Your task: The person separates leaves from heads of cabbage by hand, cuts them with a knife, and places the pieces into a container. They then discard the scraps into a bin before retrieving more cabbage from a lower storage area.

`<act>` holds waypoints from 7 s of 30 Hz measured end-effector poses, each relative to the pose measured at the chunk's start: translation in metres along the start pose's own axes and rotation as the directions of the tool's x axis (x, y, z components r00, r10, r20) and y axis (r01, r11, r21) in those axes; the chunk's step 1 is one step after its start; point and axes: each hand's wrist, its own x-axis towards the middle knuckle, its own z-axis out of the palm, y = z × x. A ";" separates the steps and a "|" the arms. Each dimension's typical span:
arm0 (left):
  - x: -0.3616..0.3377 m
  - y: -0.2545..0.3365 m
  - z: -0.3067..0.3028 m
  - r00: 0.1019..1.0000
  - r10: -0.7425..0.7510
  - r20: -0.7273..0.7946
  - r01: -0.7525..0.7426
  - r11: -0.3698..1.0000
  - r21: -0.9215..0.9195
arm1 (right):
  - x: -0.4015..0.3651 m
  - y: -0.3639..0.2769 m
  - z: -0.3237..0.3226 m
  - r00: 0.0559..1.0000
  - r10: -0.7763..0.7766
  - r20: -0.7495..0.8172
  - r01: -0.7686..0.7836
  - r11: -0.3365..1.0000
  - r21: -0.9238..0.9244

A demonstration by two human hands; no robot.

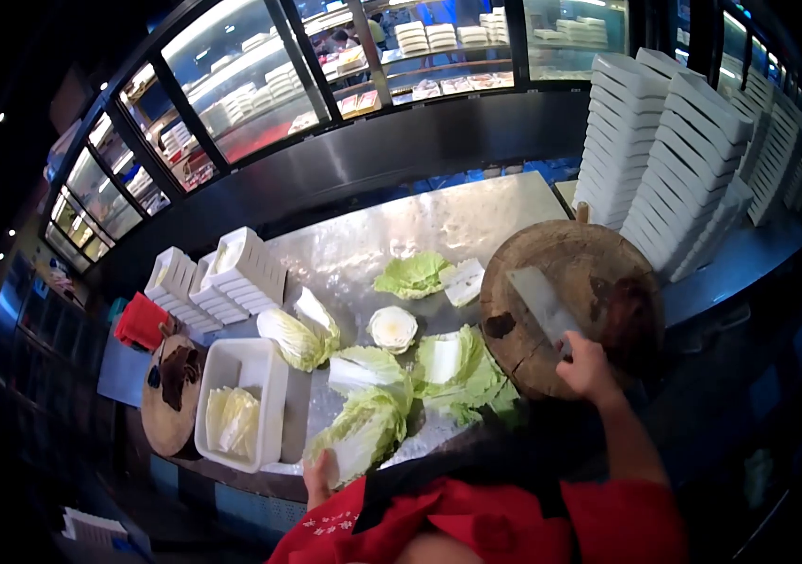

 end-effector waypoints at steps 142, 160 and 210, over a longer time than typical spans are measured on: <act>0.023 0.003 -0.010 0.982 0.097 0.164 -0.110 0.991 0.074 | -0.040 -0.183 0.211 0.776 -0.267 0.571 0.293 0.955 0.047; 0.028 0.018 -0.017 0.937 -0.090 0.337 0.213 0.913 -0.348 | -0.027 -0.147 0.190 0.838 -0.008 0.545 -0.133 0.967 0.219; 0.034 0.106 0.357 -0.378 0.755 0.536 -0.926 -0.305 -0.223 | 0.000 0.002 0.036 0.859 -0.295 -0.418 0.000 0.817 -0.577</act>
